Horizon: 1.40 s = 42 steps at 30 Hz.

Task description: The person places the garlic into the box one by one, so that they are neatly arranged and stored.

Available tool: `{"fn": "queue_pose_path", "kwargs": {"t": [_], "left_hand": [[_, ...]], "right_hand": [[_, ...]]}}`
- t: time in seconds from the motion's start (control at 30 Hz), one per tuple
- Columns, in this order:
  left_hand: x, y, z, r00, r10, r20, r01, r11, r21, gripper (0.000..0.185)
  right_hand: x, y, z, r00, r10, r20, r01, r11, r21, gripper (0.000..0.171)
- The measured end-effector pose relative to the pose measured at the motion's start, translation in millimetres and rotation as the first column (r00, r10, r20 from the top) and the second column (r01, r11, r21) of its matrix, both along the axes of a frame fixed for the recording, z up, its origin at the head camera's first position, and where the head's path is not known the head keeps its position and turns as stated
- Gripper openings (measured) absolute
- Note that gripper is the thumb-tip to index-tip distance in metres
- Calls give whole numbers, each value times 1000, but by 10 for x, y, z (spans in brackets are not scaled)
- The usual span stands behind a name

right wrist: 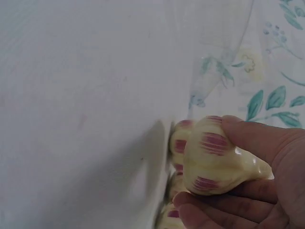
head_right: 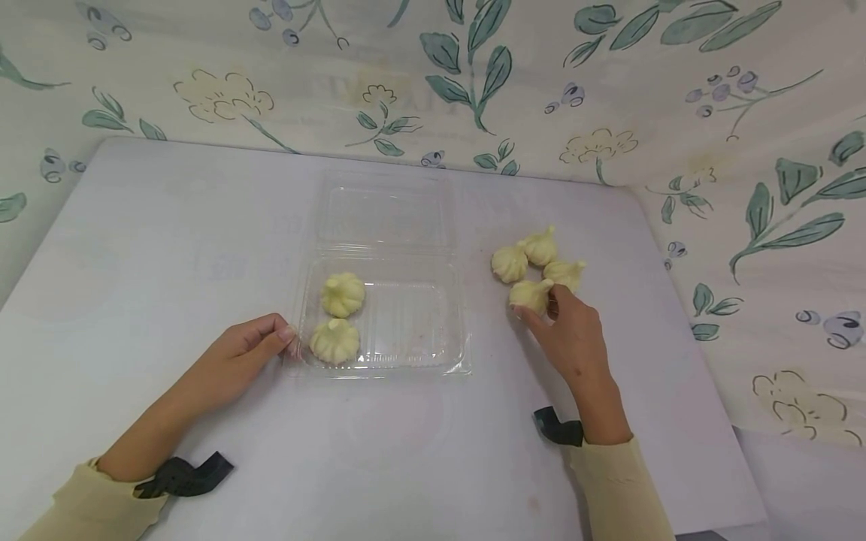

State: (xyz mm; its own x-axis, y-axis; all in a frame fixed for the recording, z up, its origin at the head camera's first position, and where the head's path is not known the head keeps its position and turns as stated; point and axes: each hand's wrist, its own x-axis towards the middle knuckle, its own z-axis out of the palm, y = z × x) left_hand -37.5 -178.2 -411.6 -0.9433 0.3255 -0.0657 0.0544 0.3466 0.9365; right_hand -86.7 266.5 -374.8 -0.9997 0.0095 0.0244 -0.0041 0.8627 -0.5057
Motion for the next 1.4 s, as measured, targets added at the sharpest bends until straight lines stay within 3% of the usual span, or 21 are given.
{"fn": "queue_pose_path", "kwargs": {"t": [0.53, 0.97, 1.4], "left_hand": [[22, -48, 20, 1000, 4, 3, -4, 1000, -11, 28], [21, -74, 22, 1000, -10, 8, 10, 1000, 9, 28], [-18, -33, -11, 999, -34, -15, 34, 998, 45, 26]], "right_hand": [[127, -425, 357, 986, 103, -133, -113, 991, -72, 56], [114, -894, 362, 943, 267, -200, -298, 943, -146, 45], [97, -1300, 304, 913, 366, -182, -395, 906, -156, 57]]}}
